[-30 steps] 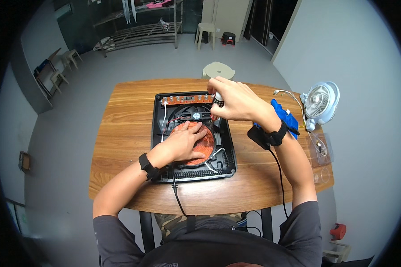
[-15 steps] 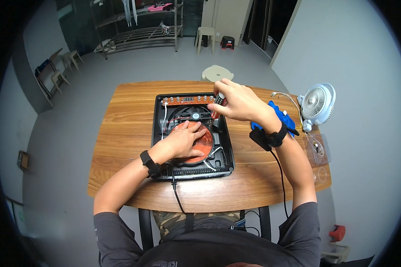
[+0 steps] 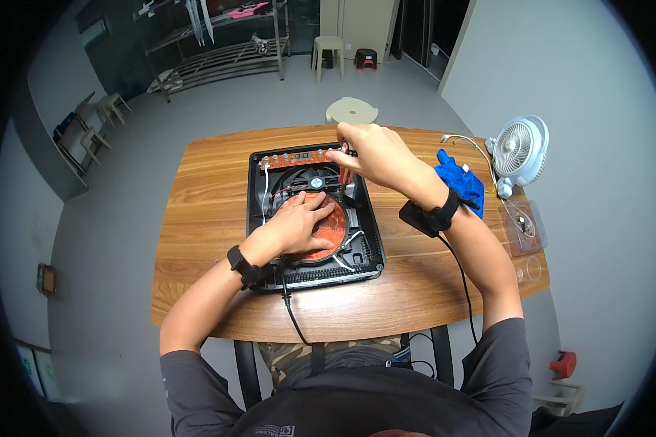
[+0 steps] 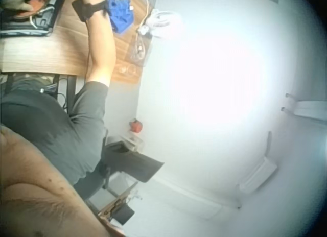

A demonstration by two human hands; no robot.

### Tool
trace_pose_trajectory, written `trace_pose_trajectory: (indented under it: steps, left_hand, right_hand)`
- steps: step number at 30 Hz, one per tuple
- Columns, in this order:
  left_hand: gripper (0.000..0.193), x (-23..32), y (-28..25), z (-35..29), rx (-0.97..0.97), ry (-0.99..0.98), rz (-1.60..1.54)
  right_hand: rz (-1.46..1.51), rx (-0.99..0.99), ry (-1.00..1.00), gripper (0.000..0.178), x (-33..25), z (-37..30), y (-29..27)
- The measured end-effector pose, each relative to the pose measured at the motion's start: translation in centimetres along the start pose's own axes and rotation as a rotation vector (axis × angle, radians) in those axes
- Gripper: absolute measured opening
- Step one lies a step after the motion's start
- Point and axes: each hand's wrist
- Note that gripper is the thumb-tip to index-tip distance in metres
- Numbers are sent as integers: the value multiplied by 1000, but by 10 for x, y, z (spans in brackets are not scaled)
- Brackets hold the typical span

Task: The person flips a black electronic device over and uses a screwdriver to remove screws from the bottom casing. They then lift off the cover to reveal the internal components, including a copper-colored disc and circuitry.

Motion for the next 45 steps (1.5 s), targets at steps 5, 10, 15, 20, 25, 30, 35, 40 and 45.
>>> trace_pose_trajectory:
  steps: [5,10,15,20,25,30,35,40,45]
  left_hand:
    - [90,-2,3,0,16,-1,-4]
    - [90,-3,4,0,24,-2,-15]
    - [89,-2,4,1,36,11,-24]
    - [89,3,-2,1,3,-12,-17]
    - [89,4,-3,-2,-5,-20,-13]
    - [89,0,3,2,28,13,-10]
    - [89,5,-4,-1,1,-15,-19]
    - [89,1,0,0,23,6,-15]
    - [88,-3,3,1,34,17,-20]
  right_hand:
    - [44,79,-49,27,-3,-3,1]
    - [-51,14,-19,24,-12,-4,-12]
    - [86,0,-5,23,-4,0,-1]
    - [6,101,-103,22,-4,-7,0]
    - [-54,-34,48,26,-10,-4,-5]
    - [-41,131,-68,27,-6,-9,0]
    - [-42,93,-48,28,-7,-6,3]
    - [31,166,-110,29,2,-6,11]
    - [55,128,-64,27,-5,-10,5]
Point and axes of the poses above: each hand's wrist, its own z-axis towards the middle knuckle, its own y-axis out of the palm, x = y × z, and after that the axes turned 8 degrees about -z, right-handed
